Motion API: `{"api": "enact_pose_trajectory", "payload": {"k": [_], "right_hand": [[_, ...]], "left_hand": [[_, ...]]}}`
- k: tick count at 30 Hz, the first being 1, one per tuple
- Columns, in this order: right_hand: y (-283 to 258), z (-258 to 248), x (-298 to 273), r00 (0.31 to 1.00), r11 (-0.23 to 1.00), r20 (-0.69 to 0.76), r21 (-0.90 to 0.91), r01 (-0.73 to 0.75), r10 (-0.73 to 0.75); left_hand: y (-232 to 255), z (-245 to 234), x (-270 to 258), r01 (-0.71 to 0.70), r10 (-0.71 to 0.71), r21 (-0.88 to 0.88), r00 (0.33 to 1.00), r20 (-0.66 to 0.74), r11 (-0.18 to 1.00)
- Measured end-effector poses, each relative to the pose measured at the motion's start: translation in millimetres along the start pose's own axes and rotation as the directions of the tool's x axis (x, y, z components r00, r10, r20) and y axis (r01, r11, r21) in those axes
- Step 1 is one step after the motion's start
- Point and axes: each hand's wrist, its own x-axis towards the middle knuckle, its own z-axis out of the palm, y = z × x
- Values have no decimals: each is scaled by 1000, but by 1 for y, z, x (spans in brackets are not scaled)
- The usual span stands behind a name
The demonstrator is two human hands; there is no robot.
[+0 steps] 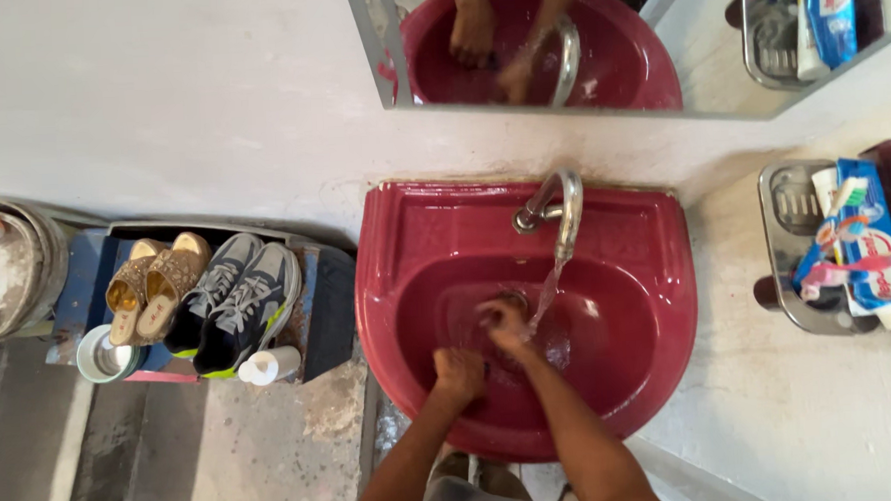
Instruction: The person scrubs a red bathroom sink with a dark sponge, rinsing it repeatedly under running water. They wipe the basin, faucet, and surrounding surfaces, then rinse their hands and the sponge before placing a cup and bottle on the sink.
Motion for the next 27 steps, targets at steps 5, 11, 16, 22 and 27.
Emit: {"api": "enact_pose_trajectory", "payload": {"k": [5, 11, 16, 22, 27], "right_hand": [[-23, -10, -39, 993, 993, 100, 91, -76, 67], [4, -55, -32, 862, 478, 377, 719, -504, 340], [-36, -104, -78, 968, 977, -161, -62, -205, 193], [-49, -161, -135, 938, 849, -328, -523, -77, -117], [-5, -96, -92, 880, 427, 24, 868, -253, 474]], "left_hand": [[-43, -28, 14, 121, -157, -154, 956, -247, 981], [-29, -48, 28, -175, -200, -932, 949, -246, 318], [48, -83, 29, -34, 43, -898, 997, -59, -440], [79, -162, -5, 202, 183, -867, 974, 131, -455], [58, -141, 1, -147, -78, -879, 989, -125, -454]]}}
